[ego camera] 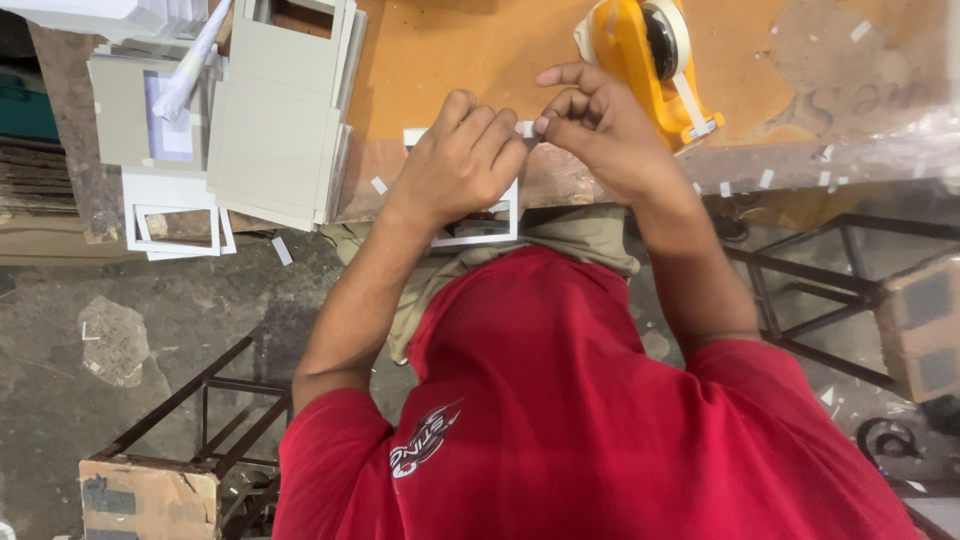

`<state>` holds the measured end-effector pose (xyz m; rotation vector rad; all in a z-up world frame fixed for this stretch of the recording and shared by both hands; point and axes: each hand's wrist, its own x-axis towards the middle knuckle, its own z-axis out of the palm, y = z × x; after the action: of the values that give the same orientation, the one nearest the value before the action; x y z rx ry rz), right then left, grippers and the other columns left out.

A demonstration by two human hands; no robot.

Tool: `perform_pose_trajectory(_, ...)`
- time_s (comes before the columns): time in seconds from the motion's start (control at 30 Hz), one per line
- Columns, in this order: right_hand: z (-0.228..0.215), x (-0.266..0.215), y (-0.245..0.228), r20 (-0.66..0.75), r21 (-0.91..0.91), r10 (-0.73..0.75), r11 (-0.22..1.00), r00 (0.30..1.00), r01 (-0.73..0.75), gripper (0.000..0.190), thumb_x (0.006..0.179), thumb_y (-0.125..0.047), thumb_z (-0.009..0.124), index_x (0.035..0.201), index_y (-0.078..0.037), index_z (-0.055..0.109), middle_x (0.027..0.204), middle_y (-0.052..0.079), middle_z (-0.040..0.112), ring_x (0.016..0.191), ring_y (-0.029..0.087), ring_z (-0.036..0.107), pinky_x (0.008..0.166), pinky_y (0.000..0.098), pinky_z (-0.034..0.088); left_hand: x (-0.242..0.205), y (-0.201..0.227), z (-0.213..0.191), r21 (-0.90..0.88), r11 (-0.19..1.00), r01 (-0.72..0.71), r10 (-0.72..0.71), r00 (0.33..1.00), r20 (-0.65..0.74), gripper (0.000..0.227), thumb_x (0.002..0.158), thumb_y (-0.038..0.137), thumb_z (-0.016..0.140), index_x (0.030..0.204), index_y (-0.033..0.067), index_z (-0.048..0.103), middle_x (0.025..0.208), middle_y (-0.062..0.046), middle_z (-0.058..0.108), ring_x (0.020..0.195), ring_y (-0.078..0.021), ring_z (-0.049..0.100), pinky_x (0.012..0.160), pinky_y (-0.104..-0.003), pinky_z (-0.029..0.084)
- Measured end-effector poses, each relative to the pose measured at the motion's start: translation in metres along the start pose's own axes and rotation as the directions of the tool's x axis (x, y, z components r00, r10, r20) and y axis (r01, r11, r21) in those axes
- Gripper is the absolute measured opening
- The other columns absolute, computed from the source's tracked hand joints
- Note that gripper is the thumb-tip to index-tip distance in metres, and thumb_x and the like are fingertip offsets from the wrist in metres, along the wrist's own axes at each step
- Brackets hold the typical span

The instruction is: The person assembles white rectangular frames by folding and taping edges with a handheld tape dispenser. They repeatedly pick frames from a stack, fold the flaps, apply tape to secure corners, and set the finished frames aside on the table.

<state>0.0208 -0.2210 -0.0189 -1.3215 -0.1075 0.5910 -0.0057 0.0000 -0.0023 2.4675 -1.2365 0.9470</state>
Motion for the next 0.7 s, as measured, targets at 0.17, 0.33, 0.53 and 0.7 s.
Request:
perform_pose_trajectory(0.17,-0.006,0.001,0.013,-0.013,-0.053,-0.012,0.999,1.000,0.012,0.044,0.097,0.004,0.069,0.138,-0.001,0.053,0.094,0.000,0.065,0.089,0.005,0.064,0.082,0.0197,0.053,0.003,0.000,-0.003,0.003,1.000,-0.012,0.012,1.000,0.012,0.013,0.088,0.008,0.071,0.083,0.0068,0.059,0.095,-0.009,0.067,0.084,-0.0205,0.060,0.086,-0.038,0.048)
perform_pose_trajectory(0.33,-0.001,0.000,0.014,-0.040,-0.105,-0.016,0.994,0.999,0.012,0.043,0.096,0.001,0.072,0.135,0.001,0.054,0.085,0.001,0.064,0.080,0.006,0.063,0.077,0.0208,0.055,0.000,0.001,-0.002,0.021,0.999,-0.035,0.035,0.999,0.014,0.013,0.090,0.009,0.071,0.085,0.0077,0.059,0.094,-0.007,0.066,0.085,-0.0202,0.059,0.089,-0.038,0.048)
perform_pose_trajectory(0.53,0.003,-0.005,-0.002,-0.248,-0.512,0.025,0.845,0.969,-0.153,0.051,0.095,-0.018,0.078,0.135,0.002,0.053,0.069,0.008,0.071,0.054,0.010,0.066,0.047,0.0244,0.048,-0.009,0.003,0.008,0.002,1.000,-0.020,0.020,0.999,0.049,0.013,0.088,0.012,0.071,0.085,0.0079,0.059,0.093,-0.008,0.066,0.086,-0.0207,0.061,0.088,-0.038,0.048)
perform_pose_trajectory(0.7,-0.013,-0.003,0.012,-0.334,-0.740,-0.246,0.666,0.910,-0.092,0.045,0.098,-0.025,0.081,0.124,0.006,0.061,0.067,0.013,0.071,0.056,0.016,0.069,0.050,0.0294,0.050,-0.019,-0.003,0.017,-0.134,0.990,0.041,-0.043,0.999,-0.011,0.016,0.094,0.012,0.075,0.090,0.0059,0.061,0.097,-0.010,0.066,0.089,-0.0236,0.063,0.085,-0.039,0.046)
